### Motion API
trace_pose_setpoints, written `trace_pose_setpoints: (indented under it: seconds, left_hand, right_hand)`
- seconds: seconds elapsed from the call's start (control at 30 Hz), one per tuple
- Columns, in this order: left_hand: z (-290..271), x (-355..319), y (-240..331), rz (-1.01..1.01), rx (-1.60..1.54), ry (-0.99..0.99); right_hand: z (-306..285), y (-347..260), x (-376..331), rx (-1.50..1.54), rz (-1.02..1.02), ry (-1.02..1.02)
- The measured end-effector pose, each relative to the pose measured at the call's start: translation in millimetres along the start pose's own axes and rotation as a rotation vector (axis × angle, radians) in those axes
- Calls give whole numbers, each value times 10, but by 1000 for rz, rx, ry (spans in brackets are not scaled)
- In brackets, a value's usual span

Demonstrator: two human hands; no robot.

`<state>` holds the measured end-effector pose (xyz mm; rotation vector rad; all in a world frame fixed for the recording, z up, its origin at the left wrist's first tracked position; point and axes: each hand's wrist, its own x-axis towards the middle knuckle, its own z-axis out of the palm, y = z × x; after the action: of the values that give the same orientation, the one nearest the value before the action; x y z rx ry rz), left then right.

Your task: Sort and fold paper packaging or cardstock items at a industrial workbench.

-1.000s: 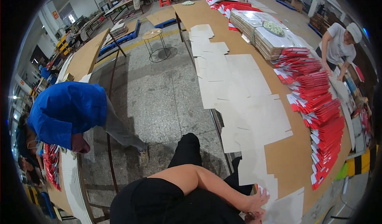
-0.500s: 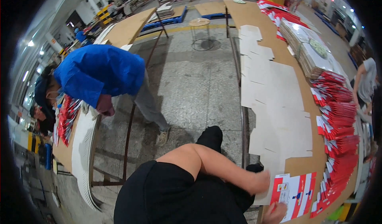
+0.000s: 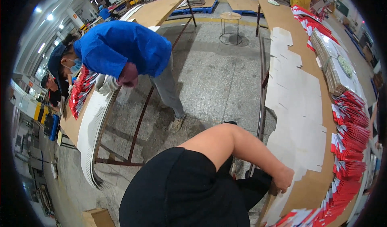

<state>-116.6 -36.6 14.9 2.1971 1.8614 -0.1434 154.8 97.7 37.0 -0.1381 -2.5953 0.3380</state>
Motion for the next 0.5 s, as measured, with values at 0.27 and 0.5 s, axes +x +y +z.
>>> trace_pose_setpoints:
  seconds: [0.27,0.5]
  left_hand:
    - [748,296,194,57,236,702]
    - [456,248,344,103,175,624]
  right_hand:
    - [251,560,-511,-221,-42,-349]
    - [21,118,-302,-288,-42,-314]
